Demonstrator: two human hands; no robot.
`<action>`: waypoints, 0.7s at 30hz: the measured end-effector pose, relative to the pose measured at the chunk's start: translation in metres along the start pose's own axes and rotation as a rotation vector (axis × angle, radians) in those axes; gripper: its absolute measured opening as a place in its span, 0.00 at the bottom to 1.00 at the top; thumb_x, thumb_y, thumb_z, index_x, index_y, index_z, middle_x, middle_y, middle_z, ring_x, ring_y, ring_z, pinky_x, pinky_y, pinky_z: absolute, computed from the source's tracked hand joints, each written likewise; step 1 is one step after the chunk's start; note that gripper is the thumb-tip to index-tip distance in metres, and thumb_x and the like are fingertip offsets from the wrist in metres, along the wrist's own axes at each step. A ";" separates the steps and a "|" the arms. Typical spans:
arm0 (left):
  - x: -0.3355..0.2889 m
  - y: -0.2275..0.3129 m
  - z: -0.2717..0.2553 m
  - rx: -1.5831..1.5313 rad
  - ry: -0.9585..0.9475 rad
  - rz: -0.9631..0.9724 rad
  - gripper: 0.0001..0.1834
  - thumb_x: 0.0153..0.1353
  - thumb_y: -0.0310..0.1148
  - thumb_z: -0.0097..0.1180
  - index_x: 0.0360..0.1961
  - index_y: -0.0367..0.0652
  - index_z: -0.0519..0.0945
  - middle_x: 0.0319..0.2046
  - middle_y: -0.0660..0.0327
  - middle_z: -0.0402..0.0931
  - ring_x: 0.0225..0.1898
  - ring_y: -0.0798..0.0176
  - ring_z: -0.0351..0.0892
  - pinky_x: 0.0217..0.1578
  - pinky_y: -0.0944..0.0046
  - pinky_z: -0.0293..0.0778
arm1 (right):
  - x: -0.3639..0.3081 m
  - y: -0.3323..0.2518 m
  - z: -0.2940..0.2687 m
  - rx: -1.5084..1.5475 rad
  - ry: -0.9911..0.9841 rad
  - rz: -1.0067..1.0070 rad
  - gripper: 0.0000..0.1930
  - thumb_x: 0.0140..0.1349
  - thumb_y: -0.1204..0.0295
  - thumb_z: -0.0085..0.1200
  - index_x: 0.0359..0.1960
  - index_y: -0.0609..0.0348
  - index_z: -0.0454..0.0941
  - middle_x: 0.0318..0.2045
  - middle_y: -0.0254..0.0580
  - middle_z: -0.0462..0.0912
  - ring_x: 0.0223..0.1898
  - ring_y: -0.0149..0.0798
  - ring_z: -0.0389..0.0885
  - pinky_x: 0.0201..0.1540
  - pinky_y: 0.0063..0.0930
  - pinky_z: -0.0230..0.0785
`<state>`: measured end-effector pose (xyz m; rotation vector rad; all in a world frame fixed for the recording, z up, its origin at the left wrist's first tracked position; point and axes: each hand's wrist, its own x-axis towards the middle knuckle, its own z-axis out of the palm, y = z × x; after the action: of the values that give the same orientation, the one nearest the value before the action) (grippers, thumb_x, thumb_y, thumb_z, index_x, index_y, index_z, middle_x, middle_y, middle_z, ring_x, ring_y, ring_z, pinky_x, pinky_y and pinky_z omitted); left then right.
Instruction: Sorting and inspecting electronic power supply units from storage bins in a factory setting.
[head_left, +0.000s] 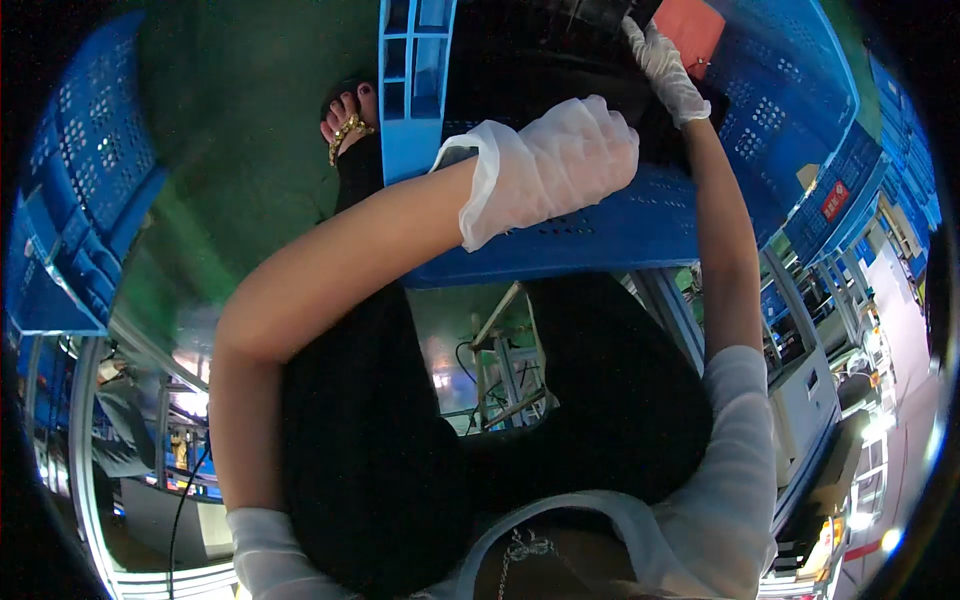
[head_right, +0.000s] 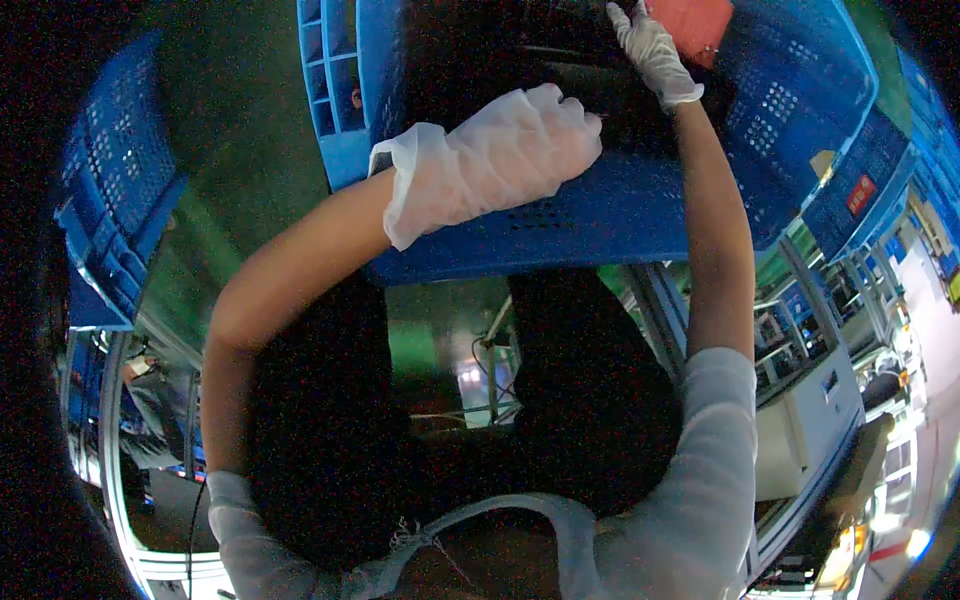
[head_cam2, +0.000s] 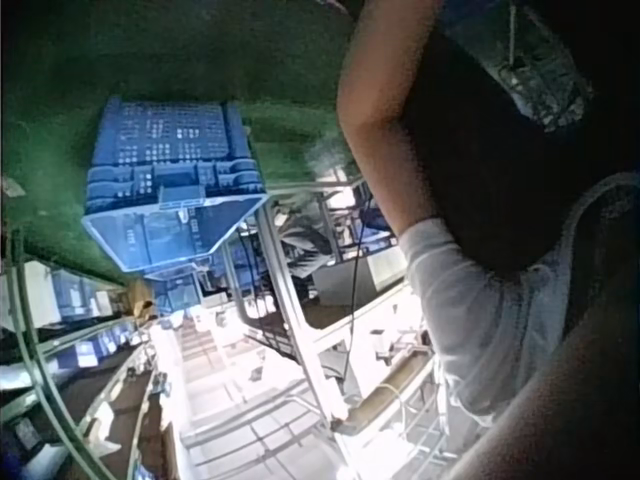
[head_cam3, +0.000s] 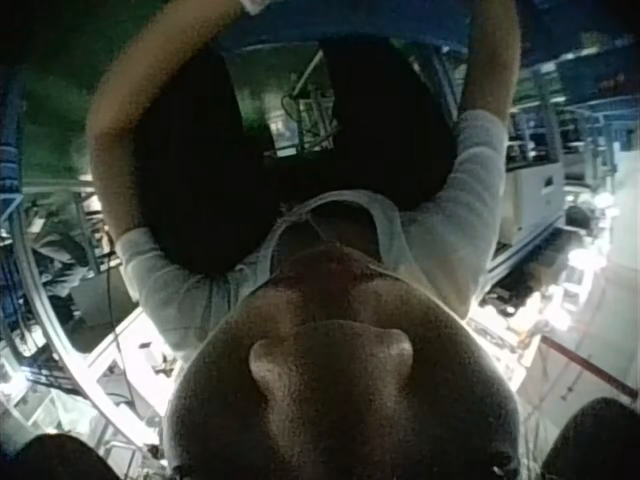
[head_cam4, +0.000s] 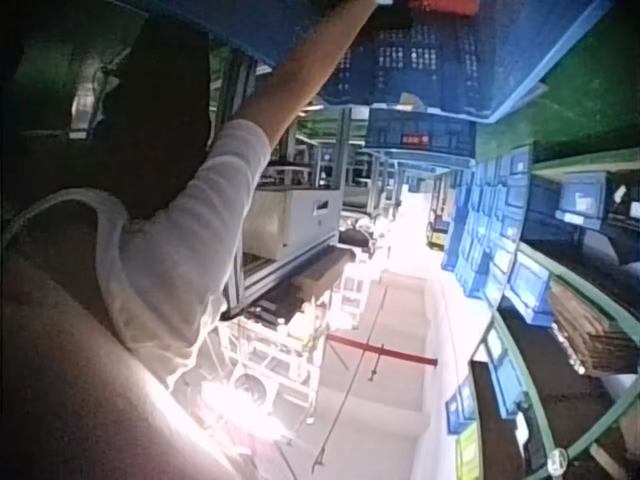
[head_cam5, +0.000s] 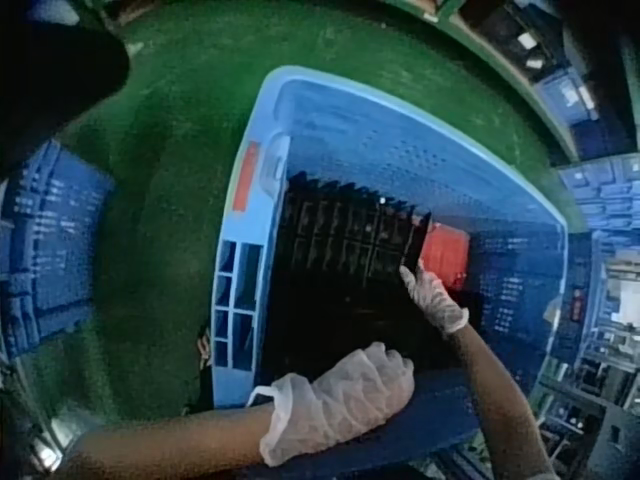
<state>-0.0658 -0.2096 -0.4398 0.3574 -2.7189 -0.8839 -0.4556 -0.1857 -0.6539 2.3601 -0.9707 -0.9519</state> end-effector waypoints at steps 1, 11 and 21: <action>-0.017 -0.006 0.007 0.008 -0.085 -0.035 0.04 0.53 0.28 0.59 0.29 0.40 0.83 0.25 0.58 0.81 0.32 0.59 0.81 0.34 0.65 0.76 | 0.036 -0.032 -0.029 0.603 -0.121 0.280 0.25 0.70 0.61 0.51 0.62 0.66 0.66 0.38 0.45 0.85 0.36 0.48 0.84 0.33 0.44 0.74; -0.027 -0.013 0.001 0.001 -0.229 -0.079 0.08 0.57 0.30 0.60 0.36 0.38 0.84 0.31 0.53 0.81 0.35 0.58 0.82 0.33 0.65 0.79 | 0.097 0.013 -0.161 0.596 -0.692 0.235 0.24 0.69 0.53 0.42 0.58 0.54 0.73 0.55 0.53 0.77 0.38 0.41 0.80 0.29 0.40 0.69; -0.029 -0.014 0.016 0.499 -0.176 -0.465 0.20 0.54 0.29 0.57 0.50 0.40 0.76 0.46 0.56 0.77 0.49 0.57 0.78 0.47 0.61 0.75 | 0.055 0.064 -0.219 1.573 -0.704 0.793 0.35 0.65 0.48 0.49 0.69 0.52 0.60 0.61 0.40 0.72 0.59 0.43 0.74 0.53 0.40 0.73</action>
<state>-0.0413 -0.2031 -0.4662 1.0908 -3.0540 -0.3160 -0.2972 -0.2442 -0.4907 1.8593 -3.5351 -0.6738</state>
